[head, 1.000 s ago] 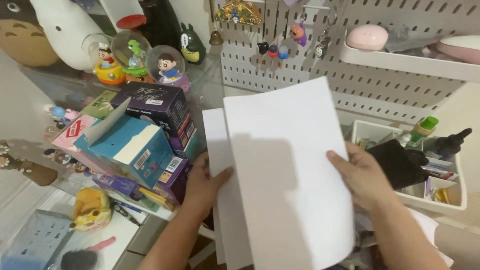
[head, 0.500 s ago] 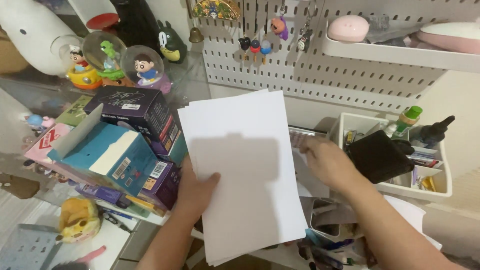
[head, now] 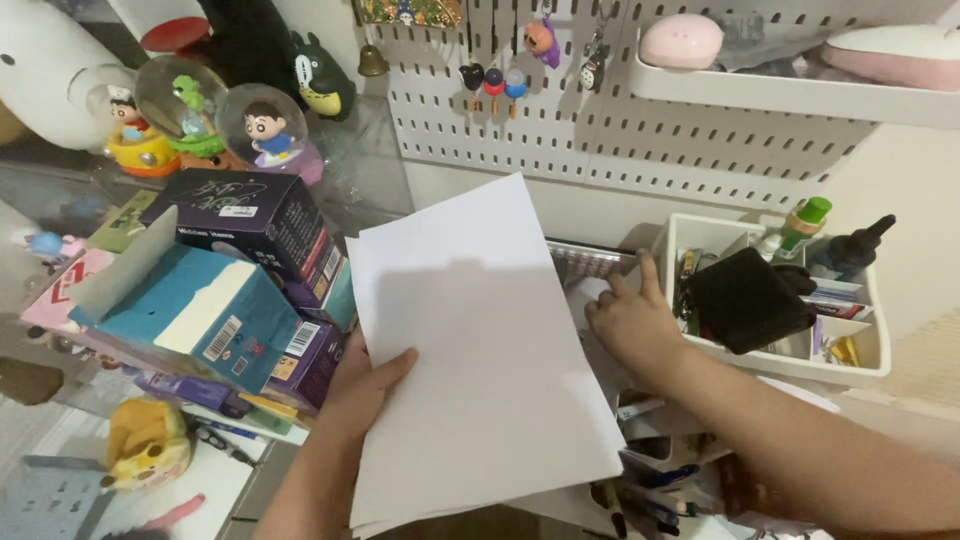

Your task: The person is opening several cardboard and product boxes and handling several sheets of paper.

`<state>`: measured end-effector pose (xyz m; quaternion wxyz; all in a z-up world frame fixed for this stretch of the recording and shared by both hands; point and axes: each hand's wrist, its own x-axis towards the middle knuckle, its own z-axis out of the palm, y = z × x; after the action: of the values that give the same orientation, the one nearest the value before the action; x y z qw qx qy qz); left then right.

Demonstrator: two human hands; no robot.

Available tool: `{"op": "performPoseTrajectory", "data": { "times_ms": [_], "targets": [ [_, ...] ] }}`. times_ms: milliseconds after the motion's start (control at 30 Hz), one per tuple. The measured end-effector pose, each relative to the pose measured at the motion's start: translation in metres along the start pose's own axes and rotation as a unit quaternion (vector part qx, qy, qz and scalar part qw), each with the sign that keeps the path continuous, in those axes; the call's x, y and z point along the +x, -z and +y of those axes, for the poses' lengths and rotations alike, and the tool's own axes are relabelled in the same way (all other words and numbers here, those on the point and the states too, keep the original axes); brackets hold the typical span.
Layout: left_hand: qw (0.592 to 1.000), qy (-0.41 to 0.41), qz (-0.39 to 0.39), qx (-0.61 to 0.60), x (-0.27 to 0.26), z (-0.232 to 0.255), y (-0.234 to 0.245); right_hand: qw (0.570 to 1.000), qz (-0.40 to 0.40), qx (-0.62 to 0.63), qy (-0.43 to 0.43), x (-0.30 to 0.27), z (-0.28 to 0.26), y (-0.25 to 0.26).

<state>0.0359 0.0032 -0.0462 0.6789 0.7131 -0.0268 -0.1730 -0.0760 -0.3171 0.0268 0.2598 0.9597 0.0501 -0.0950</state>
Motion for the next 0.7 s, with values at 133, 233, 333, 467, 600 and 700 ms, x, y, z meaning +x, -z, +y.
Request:
{"op": "performPoseTrajectory", "data": {
  "times_ms": [133, 233, 333, 467, 600, 700],
  "targets": [
    [0.998, -0.023, -0.033, -0.040, 0.009, -0.017, 0.008, 0.996, 0.080, 0.027, -0.040, 0.017, 0.035, -0.013],
    [0.994, -0.044, -0.057, -0.078, 0.005, -0.012, 0.007, 0.984, 0.129, 0.056, -0.107, 0.016, 0.061, 0.002],
    [0.997, -0.016, -0.043, -0.061, 0.001, -0.010, 0.002, 0.944, 0.175, 0.201, -0.192, 0.006, 0.081, 0.017],
    [0.990, -0.044, -0.022, -0.132, -0.022, 0.022, -0.016, 0.865, 0.348, 0.280, -0.231, -0.036, 0.075, 0.064],
    [0.983, -0.175, 0.026, 0.056, -0.048, 0.047, -0.033, 0.858, 0.402, 0.250, -0.200, -0.073, 0.022, 0.119],
    [0.987, -0.148, 0.009, 0.056, -0.044, 0.034, -0.041, 0.942, 0.290, 0.170, -0.020, -0.065, -0.028, 0.102]
  ]
}}
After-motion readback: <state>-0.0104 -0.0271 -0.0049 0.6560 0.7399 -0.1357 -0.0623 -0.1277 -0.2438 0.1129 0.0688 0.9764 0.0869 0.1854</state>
